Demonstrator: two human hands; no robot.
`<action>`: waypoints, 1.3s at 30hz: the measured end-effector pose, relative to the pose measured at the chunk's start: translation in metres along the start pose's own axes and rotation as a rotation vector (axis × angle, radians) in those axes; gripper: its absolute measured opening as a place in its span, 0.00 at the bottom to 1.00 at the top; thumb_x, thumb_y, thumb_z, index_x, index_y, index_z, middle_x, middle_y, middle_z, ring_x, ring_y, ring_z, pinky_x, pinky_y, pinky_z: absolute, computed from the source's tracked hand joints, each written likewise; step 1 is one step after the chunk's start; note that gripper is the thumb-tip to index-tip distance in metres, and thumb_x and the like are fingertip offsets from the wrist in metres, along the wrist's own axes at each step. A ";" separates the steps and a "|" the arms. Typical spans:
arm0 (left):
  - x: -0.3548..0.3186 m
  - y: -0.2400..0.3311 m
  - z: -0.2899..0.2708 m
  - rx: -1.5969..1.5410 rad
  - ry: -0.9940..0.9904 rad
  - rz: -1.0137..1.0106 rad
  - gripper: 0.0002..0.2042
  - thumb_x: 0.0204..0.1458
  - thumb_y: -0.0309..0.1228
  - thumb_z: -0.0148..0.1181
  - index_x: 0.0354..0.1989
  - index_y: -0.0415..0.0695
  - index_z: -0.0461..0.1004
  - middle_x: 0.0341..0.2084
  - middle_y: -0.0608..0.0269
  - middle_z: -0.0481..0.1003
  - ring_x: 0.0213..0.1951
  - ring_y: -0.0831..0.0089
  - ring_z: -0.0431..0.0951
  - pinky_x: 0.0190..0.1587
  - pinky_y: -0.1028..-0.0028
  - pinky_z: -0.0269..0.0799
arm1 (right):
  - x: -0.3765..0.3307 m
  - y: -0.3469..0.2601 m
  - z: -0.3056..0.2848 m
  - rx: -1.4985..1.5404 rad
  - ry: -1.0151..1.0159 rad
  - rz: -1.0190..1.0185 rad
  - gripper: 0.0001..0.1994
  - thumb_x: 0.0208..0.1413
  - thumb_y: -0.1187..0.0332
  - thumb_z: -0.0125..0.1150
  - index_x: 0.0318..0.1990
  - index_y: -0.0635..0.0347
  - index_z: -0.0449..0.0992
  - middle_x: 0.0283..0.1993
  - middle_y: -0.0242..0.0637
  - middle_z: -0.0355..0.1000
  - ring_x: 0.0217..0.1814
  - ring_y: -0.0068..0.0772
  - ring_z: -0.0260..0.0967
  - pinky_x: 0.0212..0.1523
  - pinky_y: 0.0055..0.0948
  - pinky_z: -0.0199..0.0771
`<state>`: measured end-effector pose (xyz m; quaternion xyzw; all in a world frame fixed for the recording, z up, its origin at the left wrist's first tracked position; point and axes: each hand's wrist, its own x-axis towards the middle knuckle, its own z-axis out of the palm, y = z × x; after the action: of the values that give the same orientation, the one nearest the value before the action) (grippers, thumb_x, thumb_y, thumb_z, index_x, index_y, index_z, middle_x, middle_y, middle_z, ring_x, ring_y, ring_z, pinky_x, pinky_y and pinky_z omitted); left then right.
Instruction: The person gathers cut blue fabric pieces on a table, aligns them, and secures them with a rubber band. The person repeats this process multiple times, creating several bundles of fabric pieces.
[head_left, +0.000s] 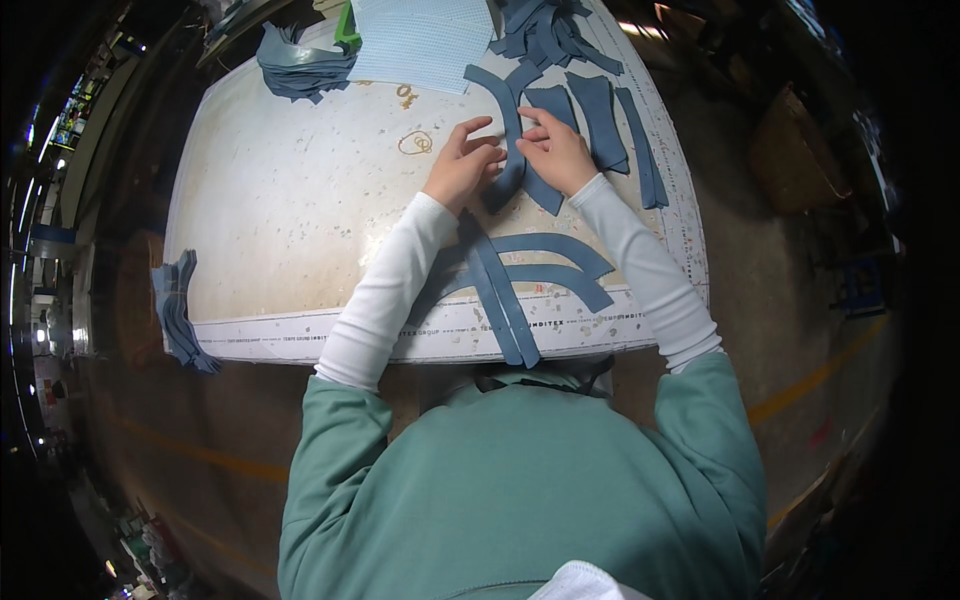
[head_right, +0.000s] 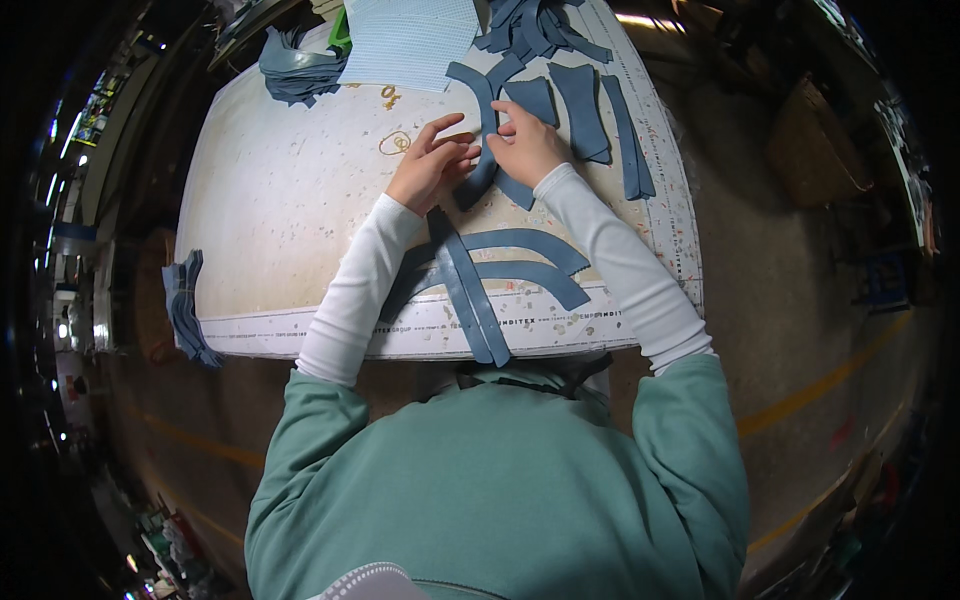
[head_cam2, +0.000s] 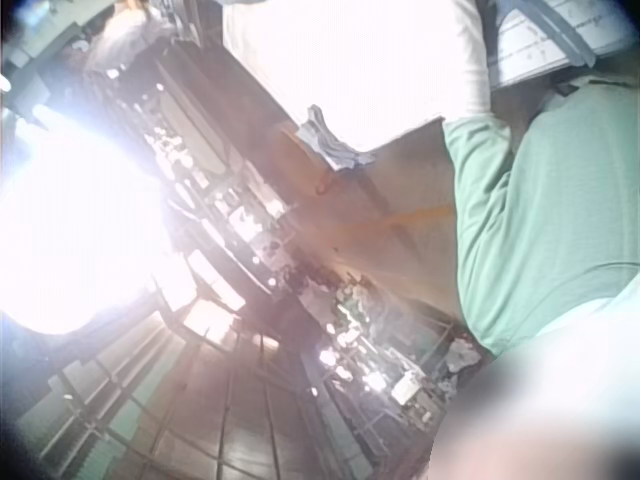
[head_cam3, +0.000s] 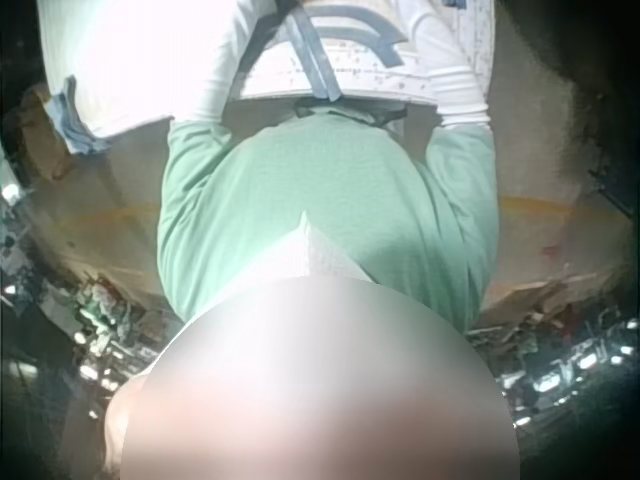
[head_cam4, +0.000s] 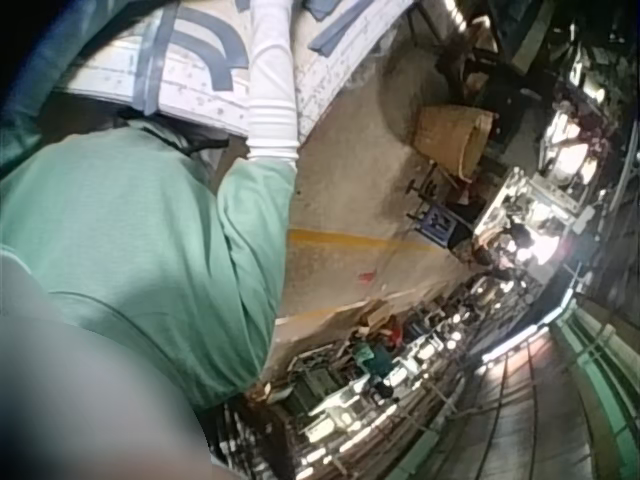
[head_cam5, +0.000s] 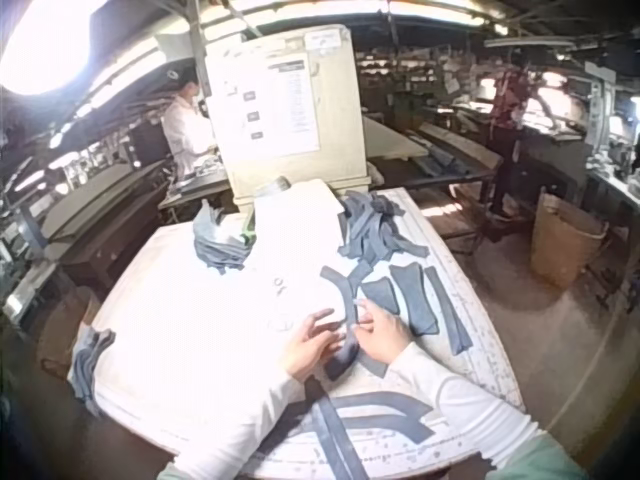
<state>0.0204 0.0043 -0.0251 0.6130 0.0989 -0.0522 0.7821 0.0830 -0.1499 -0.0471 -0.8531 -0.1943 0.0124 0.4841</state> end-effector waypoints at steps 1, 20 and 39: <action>0.001 -0.001 0.000 0.001 -0.028 0.017 0.22 0.52 0.23 0.49 0.58 0.45 0.58 0.48 0.53 0.66 0.45 0.73 0.72 0.46 0.78 0.70 | 0.001 0.001 0.001 0.011 0.008 -0.007 0.23 0.48 0.69 0.58 0.54 0.53 0.66 0.37 0.40 0.72 0.34 0.28 0.72 0.37 0.26 0.72; -0.072 -0.002 -0.033 1.107 0.031 0.187 0.15 0.37 0.38 0.68 0.29 0.42 0.74 0.28 0.57 0.73 0.30 0.63 0.75 0.35 0.72 0.71 | -0.063 -0.046 -0.007 0.003 -0.342 -0.185 0.07 0.46 0.69 0.62 0.30 0.63 0.75 0.24 0.32 0.72 0.25 0.21 0.68 0.30 0.19 0.69; -0.073 0.001 -0.009 0.024 0.099 0.047 0.10 0.54 0.27 0.53 0.40 0.34 0.72 0.30 0.60 0.76 0.30 0.78 0.76 0.33 0.79 0.74 | -0.076 -0.042 -0.003 0.804 -0.318 0.137 0.14 0.50 0.75 0.60 0.44 0.65 0.69 0.28 0.31 0.69 0.26 0.16 0.69 0.27 0.14 0.72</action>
<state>-0.0516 0.0108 -0.0101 0.6263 0.1223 -0.0043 0.7699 -0.0005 -0.1592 -0.0231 -0.5953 -0.1891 0.2503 0.7397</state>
